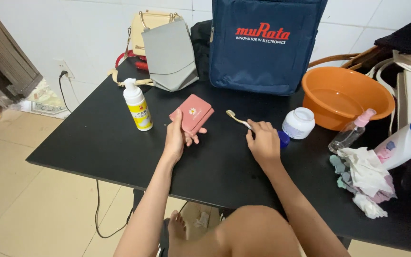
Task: Cleaning a pink leather wallet using a toothbrush and cleaning foam on a black table.
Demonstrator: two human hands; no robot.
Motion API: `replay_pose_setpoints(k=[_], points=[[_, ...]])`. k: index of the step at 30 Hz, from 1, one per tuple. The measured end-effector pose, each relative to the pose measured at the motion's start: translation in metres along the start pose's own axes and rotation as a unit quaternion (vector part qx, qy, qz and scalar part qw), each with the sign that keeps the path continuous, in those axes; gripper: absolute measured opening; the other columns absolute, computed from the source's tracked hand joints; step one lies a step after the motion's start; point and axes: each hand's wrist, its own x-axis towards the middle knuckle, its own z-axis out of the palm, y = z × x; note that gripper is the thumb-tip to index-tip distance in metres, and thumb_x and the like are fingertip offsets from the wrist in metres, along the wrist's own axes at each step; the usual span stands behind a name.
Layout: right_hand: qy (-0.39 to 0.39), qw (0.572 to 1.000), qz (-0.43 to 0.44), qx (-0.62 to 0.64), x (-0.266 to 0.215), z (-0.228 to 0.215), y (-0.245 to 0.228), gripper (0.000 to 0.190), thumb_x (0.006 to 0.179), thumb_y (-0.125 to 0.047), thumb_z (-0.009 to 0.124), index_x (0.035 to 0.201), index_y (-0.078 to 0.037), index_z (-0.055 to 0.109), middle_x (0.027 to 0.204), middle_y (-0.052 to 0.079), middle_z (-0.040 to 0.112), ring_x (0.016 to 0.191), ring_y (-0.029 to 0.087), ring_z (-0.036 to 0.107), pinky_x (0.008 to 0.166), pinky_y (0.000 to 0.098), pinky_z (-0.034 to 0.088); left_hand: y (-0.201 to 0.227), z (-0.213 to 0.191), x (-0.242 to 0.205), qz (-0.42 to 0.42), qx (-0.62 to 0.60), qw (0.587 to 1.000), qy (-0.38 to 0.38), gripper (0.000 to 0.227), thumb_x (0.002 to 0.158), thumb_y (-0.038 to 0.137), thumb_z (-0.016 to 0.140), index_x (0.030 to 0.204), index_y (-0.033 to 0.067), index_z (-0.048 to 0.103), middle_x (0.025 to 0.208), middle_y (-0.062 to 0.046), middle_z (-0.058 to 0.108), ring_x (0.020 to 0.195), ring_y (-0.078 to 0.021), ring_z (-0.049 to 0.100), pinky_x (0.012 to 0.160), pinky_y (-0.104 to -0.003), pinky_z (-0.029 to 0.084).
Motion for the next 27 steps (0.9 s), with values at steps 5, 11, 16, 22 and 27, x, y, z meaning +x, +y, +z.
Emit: replay_pose_setpoints(k=[5, 11, 16, 22, 27], points=[[-0.011, 1.000, 0.006, -0.009, -0.002, 0.015, 0.013, 0.025, 0.094, -0.022, 0.070, 0.118, -0.021, 0.075, 0.091, -0.004, 0.063, 0.093, 0.014, 0.061, 0.080, 0.0293, 0.052, -0.014, -0.007, 0.006, 0.000, 0.002, 1.000, 0.000, 0.055, 0.107, 0.043, 0.041, 0.112, -0.0097, 0.057, 0.087, -0.032, 0.075, 0.048, -0.0271, 0.071, 0.031, -0.020, 0.044], [0.027, 0.997, -0.007, 0.076, -0.001, -0.012, -0.009, 0.020, 0.096, -0.016, 0.071, 0.115, -0.013, 0.076, 0.093, 0.001, 0.063, 0.090, 0.019, 0.063, 0.074, 0.0307, 0.057, -0.011, -0.007, 0.008, 0.024, 0.036, 0.999, -0.019, 0.040, 0.098, 0.021, 0.063, 0.123, -0.0094, 0.054, 0.097, -0.031, 0.075, 0.059, -0.0312, 0.076, 0.037, -0.023, 0.049], [0.070, 0.991, -0.050, 0.103, -0.001, -0.020, -0.017, 0.019, 0.100, -0.017, 0.070, 0.119, -0.017, 0.074, 0.102, -0.002, 0.063, 0.092, 0.019, 0.067, 0.074, 0.0324, 0.060, -0.013, -0.006, 0.004, 0.027, 0.084, 0.996, -0.021, 0.041, 0.094, 0.012, 0.060, 0.126, -0.0134, 0.052, 0.094, -0.028, 0.075, 0.059, -0.0276, 0.075, 0.041, -0.022, 0.048], [0.068, 0.990, -0.039, 0.118, -0.003, -0.039, -0.036, 0.021, 0.104, -0.021, 0.066, 0.124, -0.024, 0.073, 0.104, -0.005, 0.065, 0.082, 0.020, 0.070, 0.070, 0.0366, 0.061, -0.012, 0.001, 0.002, 0.044, 0.130, 0.990, 0.013, 0.025, 0.084, 0.009, 0.066, 0.104, -0.0037, 0.061, 0.073, -0.016, 0.072, 0.044, -0.0139, 0.061, 0.040, -0.024, 0.040], [0.078, 0.988, -0.027, 0.130, -0.002, -0.036, -0.032, 0.022, 0.105, -0.022, 0.065, 0.125, -0.027, 0.073, 0.101, -0.005, 0.066, 0.078, 0.024, 0.072, 0.066, 0.0390, 0.060, -0.029, -0.013, 0.016, 0.059, 0.271, 0.959, 0.058, 0.026, 0.084, 0.025, 0.080, 0.099, 0.0049, 0.071, 0.081, -0.009, 0.069, 0.073, -0.0160, 0.064, 0.060, -0.031, 0.052]])
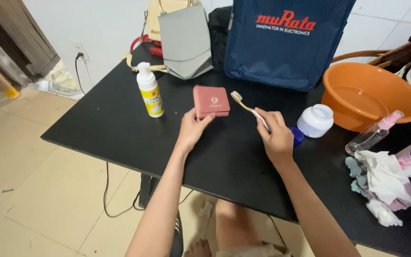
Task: Cleaning a pink leather wallet using a toothbrush and cleaning foam on a black table.
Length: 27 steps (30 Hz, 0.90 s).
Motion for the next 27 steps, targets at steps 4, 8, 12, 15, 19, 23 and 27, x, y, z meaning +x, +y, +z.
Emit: replay_pose_setpoints(k=[4, 8, 12, 15, 19, 23, 27], points=[[-0.007, 0.999, 0.017, 0.050, -0.001, -0.007, -0.007, 0.021, 0.106, -0.020, 0.065, 0.124, -0.025, 0.074, 0.097, -0.003, 0.068, 0.074, 0.026, 0.073, 0.063, 0.0397, 0.059, -0.034, 0.007, 0.013, 0.036, 0.034, 0.998, 0.029, 0.030, 0.089, 0.034, 0.080, 0.075, 0.0100, 0.071, 0.058, -0.001, 0.059, 0.058, -0.0095, 0.051, 0.051, -0.026, 0.044], [0.008, 0.992, 0.018, 0.121, 0.001, -0.014, -0.015, 0.027, 0.103, -0.013, 0.066, 0.128, -0.021, 0.074, 0.092, 0.003, 0.068, 0.077, 0.029, 0.072, 0.066, 0.0390, 0.058, 0.031, 0.002, -0.026, 0.166, 0.145, 0.972, 0.081, 0.028, 0.097, 0.028, 0.074, 0.082, 0.0053, 0.067, 0.072, -0.014, 0.060, 0.068, -0.0271, 0.064, 0.062, -0.035, 0.052], [-0.004, 0.977, 0.032, 0.209, -0.001, -0.003, -0.017, 0.032, 0.101, -0.012, 0.067, 0.132, -0.020, 0.072, 0.090, 0.008, 0.071, 0.077, 0.030, 0.071, 0.066, 0.0394, 0.057, 0.059, 0.007, -0.045, 0.211, 0.271, 0.931, 0.120, 0.024, 0.103, 0.016, 0.059, 0.125, 0.0131, 0.070, 0.097, -0.010, 0.062, 0.088, -0.0389, 0.070, 0.075, -0.049, 0.060], [-0.042, 0.961, 0.059, 0.265, -0.005, 0.001, -0.017, 0.030, 0.103, -0.012, 0.063, 0.131, -0.018, 0.071, 0.085, 0.008, 0.073, 0.071, 0.023, 0.069, 0.064, 0.0358, 0.057, 0.054, 0.014, -0.041, 0.218, 0.330, 0.911, 0.120, 0.020, 0.104, 0.023, 0.058, 0.120, 0.0209, 0.071, 0.099, -0.004, 0.062, 0.090, -0.0358, 0.072, 0.077, -0.048, 0.061], [-0.065, 0.928, 0.146, 0.338, -0.005, -0.003, -0.021, 0.027, 0.105, -0.010, 0.057, 0.130, -0.010, 0.068, 0.081, 0.012, 0.073, 0.047, 0.015, 0.057, 0.046, 0.0284, 0.051, 0.035, 0.020, -0.028, 0.260, 0.429, 0.859, 0.101, 0.011, 0.099, 0.026, 0.066, 0.093, 0.0184, 0.072, 0.093, 0.004, 0.054, 0.089, -0.0232, 0.066, 0.073, -0.036, 0.058], [-0.036, 0.911, 0.171, 0.373, -0.002, 0.003, -0.007, 0.027, 0.105, -0.006, 0.057, 0.130, -0.004, 0.066, 0.081, 0.014, 0.071, 0.043, 0.014, 0.054, 0.044, 0.0262, 0.048, 0.029, 0.021, -0.020, 0.296, 0.469, 0.820, 0.140, 0.027, 0.089, 0.042, 0.072, 0.083, 0.0161, 0.066, 0.099, 0.003, 0.049, 0.095, -0.0222, 0.055, 0.079, -0.038, 0.048], [-0.036, 0.900, 0.193, 0.390, 0.000, -0.013, -0.012, 0.025, 0.105, -0.005, 0.056, 0.128, 0.000, 0.065, 0.078, 0.016, 0.070, 0.041, 0.013, 0.053, 0.039, 0.0250, 0.044, 0.020, 0.028, -0.012, 0.177, 0.478, 0.859, 0.048, 0.068, 0.079, 0.047, 0.073, 0.142, 0.0316, 0.053, 0.149, -0.009, 0.043, 0.146, -0.0351, 0.038, 0.116, -0.062, 0.027]])
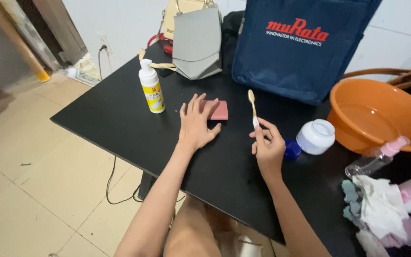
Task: Cleaning a pink leather wallet using a toothbrush and cleaning foam on a black table.
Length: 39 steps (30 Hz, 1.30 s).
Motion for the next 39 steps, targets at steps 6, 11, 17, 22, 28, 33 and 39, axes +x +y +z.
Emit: replay_pose_setpoints(k=[6, 11, 17, 22, 28, 33, 39], points=[[-0.003, 0.999, 0.022, -0.024, 0.003, 0.003, 0.008, 0.025, 0.095, -0.001, 0.063, 0.120, 0.000, 0.067, 0.079, 0.017, 0.070, 0.038, 0.015, 0.055, 0.034, 0.0268, 0.041, -0.007, 0.017, 0.007, -0.042, 0.034, 0.995, -0.080, 0.060, 0.093, 0.052, 0.059, 0.148, 0.0306, 0.051, 0.155, -0.013, 0.046, 0.151, -0.0350, 0.035, 0.119, -0.068, 0.019], [0.005, 0.998, 0.047, -0.035, -0.001, 0.003, -0.010, 0.023, 0.090, 0.001, 0.066, 0.113, 0.001, 0.067, 0.069, 0.016, 0.069, 0.028, 0.017, 0.049, 0.026, 0.0263, 0.035, -0.006, 0.019, 0.005, -0.042, 0.036, 0.994, -0.091, 0.047, 0.101, 0.048, 0.052, 0.144, 0.0283, 0.053, 0.155, -0.014, 0.046, 0.151, -0.0350, 0.035, 0.119, -0.069, 0.022], [-0.006, 0.996, 0.090, -0.014, 0.006, 0.008, -0.020, 0.030, 0.091, -0.001, 0.063, 0.121, 0.004, 0.064, 0.077, 0.020, 0.070, 0.031, 0.021, 0.056, 0.022, 0.0280, 0.040, -0.012, 0.024, 0.014, 0.006, 0.068, 0.997, -0.032, 0.036, 0.104, 0.042, 0.050, 0.135, 0.0257, 0.059, 0.141, -0.010, 0.060, 0.140, -0.0340, 0.049, 0.118, -0.070, 0.021], [-0.029, 0.993, 0.111, 0.043, 0.014, 0.013, -0.008, 0.033, 0.099, -0.006, 0.057, 0.128, 0.011, 0.058, 0.082, 0.025, 0.069, 0.044, 0.030, 0.066, 0.029, 0.0350, 0.054, 0.000, 0.006, 0.020, 0.012, -0.251, 0.968, 0.022, 0.025, 0.105, 0.029, 0.057, 0.127, 0.0229, 0.065, 0.125, -0.004, 0.070, 0.128, -0.0290, 0.060, 0.111, -0.060, 0.043], [-0.025, 0.992, 0.120, 0.008, 0.020, 0.010, 0.000, 0.032, 0.098, -0.017, 0.061, 0.121, 0.004, 0.068, 0.077, 0.018, 0.073, 0.038, 0.019, 0.062, 0.029, 0.0259, 0.045, 0.003, 0.010, 0.053, 0.024, -0.321, 0.938, 0.131, 0.018, 0.106, 0.017, 0.053, 0.117, 0.0157, 0.067, 0.126, -0.006, 0.062, 0.121, -0.0336, 0.063, 0.104, -0.052, 0.052], [-0.007, 0.988, 0.157, 0.002, 0.023, 0.016, 0.016, 0.027, 0.096, -0.015, 0.064, 0.119, -0.004, 0.073, 0.078, 0.013, 0.075, 0.036, 0.015, 0.053, 0.034, 0.0255, 0.040, -0.002, 0.026, 0.079, 0.040, -0.308, 0.946, 0.089, 0.024, 0.109, 0.026, 0.045, 0.118, 0.0127, 0.062, 0.116, -0.006, 0.062, 0.111, -0.0272, 0.063, 0.098, -0.041, 0.050], [0.019, 0.967, 0.255, 0.011, 0.025, 0.014, 0.002, 0.031, 0.096, -0.019, 0.064, 0.122, -0.007, 0.075, 0.078, 0.006, 0.074, 0.040, 0.010, 0.045, 0.042, 0.0244, 0.038, -0.019, 0.045, 0.086, 0.017, -0.374, 0.927, 0.018, 0.039, 0.110, 0.038, 0.034, 0.124, 0.0074, 0.054, 0.120, -0.006, 0.061, 0.111, -0.0171, 0.058, 0.097, -0.032, 0.043]])
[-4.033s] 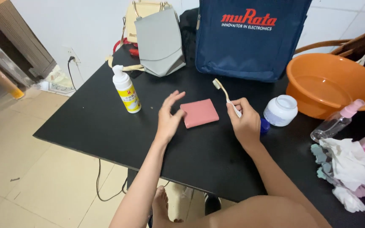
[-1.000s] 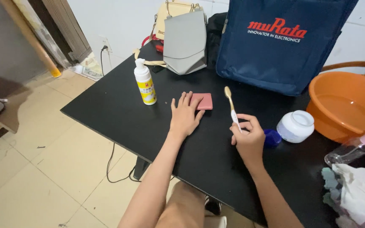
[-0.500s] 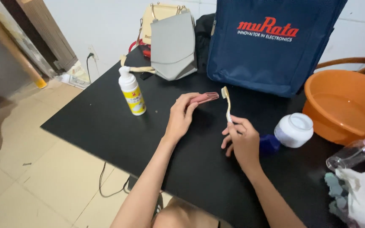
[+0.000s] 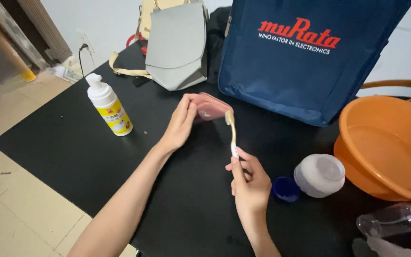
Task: Cleaning a pink leather wallet using a toothbrush and cleaning foam on a black table.
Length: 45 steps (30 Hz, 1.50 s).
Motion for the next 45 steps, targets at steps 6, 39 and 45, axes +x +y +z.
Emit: replay_pose_setpoints(k=[6, 39, 45], points=[[0.026, 0.999, -0.035, 0.008, 0.002, 0.002, 0.013, 0.028, 0.098, -0.020, 0.063, 0.121, -0.009, 0.074, 0.076, 0.002, 0.073, 0.040, 0.009, 0.046, 0.040, 0.0234, 0.038, 0.012, -0.001, -0.004, -0.002, -0.010, 0.995, -0.099, 0.044, 0.105, 0.033, 0.052, 0.142, 0.0109, 0.046, 0.118, -0.006, 0.051, 0.109, -0.0172, 0.053, 0.101, -0.032, 0.041], [0.088, 0.972, -0.150, -0.159, 0.015, 0.026, 0.004, 0.028, 0.097, -0.020, 0.070, 0.124, -0.018, 0.076, 0.088, 0.009, 0.079, 0.071, 0.022, 0.073, 0.057, 0.0304, 0.057, 0.030, -0.013, -0.009, -0.055, 0.096, 0.993, -0.040, 0.024, 0.109, 0.031, 0.042, 0.128, 0.0206, 0.052, 0.117, -0.006, 0.056, 0.108, -0.0407, 0.066, 0.094, -0.053, 0.059], [0.079, 0.975, -0.148, -0.145, 0.013, 0.026, 0.006, 0.027, 0.097, -0.017, 0.069, 0.124, -0.014, 0.075, 0.090, 0.013, 0.079, 0.073, 0.026, 0.075, 0.058, 0.0342, 0.059, 0.027, -0.012, -0.011, -0.037, 0.101, 0.993, -0.037, 0.024, 0.108, 0.030, 0.044, 0.128, 0.0213, 0.054, 0.113, -0.006, 0.056, 0.108, -0.0399, 0.066, 0.093, -0.053, 0.059]])
